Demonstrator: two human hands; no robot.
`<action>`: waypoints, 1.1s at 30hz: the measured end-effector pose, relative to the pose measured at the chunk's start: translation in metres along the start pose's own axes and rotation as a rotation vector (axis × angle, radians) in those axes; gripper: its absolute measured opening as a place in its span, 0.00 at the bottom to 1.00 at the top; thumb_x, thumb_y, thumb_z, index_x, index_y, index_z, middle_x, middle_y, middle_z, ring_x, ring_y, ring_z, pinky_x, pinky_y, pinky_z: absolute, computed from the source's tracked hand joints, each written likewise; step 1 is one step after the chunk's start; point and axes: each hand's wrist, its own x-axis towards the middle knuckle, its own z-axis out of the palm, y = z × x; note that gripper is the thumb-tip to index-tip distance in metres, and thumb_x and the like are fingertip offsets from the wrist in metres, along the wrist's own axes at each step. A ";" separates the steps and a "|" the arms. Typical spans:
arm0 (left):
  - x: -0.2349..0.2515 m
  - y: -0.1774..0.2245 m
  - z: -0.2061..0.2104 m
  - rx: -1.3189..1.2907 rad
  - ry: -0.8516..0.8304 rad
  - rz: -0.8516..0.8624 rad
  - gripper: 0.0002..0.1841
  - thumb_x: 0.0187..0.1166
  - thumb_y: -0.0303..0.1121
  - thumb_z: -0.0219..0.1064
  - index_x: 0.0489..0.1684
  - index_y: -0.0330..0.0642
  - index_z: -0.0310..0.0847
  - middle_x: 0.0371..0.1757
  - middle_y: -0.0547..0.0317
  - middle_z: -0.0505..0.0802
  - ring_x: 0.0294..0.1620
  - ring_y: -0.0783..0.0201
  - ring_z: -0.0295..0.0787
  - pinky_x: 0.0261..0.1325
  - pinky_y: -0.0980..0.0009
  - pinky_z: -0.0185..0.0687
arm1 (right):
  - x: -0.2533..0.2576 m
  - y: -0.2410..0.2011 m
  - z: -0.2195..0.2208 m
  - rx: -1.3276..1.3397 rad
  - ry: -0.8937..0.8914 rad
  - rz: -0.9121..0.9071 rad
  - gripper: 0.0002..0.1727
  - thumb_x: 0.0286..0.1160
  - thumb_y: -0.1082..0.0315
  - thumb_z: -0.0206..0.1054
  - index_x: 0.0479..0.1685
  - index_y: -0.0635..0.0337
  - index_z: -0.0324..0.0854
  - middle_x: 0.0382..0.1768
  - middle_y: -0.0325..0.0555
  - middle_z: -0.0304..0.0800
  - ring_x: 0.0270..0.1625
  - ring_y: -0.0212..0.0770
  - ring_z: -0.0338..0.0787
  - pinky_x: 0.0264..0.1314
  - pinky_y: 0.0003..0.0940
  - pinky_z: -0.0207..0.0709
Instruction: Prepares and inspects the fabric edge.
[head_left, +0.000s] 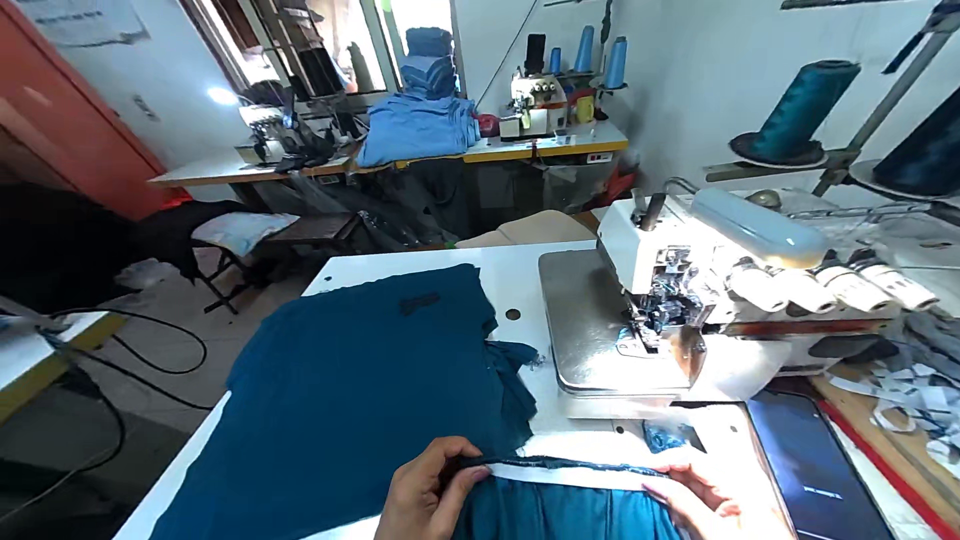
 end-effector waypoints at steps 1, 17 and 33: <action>0.000 0.001 0.000 -0.017 0.006 -0.014 0.10 0.79 0.34 0.73 0.51 0.41 0.85 0.40 0.65 0.95 0.35 0.80 0.89 0.40 0.82 0.88 | 0.000 -0.001 0.000 -0.019 0.000 0.008 0.08 0.75 0.75 0.69 0.49 0.66 0.85 0.35 0.35 0.93 0.29 0.20 0.86 0.32 0.18 0.81; 0.000 0.001 0.000 -0.100 -0.013 -0.015 0.14 0.77 0.30 0.75 0.57 0.37 0.88 0.48 0.61 0.97 0.43 0.74 0.95 0.50 0.77 0.93 | -0.002 0.000 0.004 -0.064 0.028 -0.009 0.11 0.75 0.74 0.71 0.52 0.70 0.86 0.39 0.41 0.93 0.32 0.21 0.86 0.37 0.19 0.82; -0.003 0.000 -0.001 -0.064 0.011 -0.001 0.07 0.75 0.29 0.76 0.45 0.39 0.89 0.46 0.60 0.97 0.46 0.73 0.95 0.52 0.76 0.92 | -0.005 0.000 0.008 -0.053 0.096 -0.052 0.11 0.71 0.76 0.72 0.49 0.73 0.86 0.42 0.43 0.95 0.36 0.22 0.90 0.43 0.21 0.86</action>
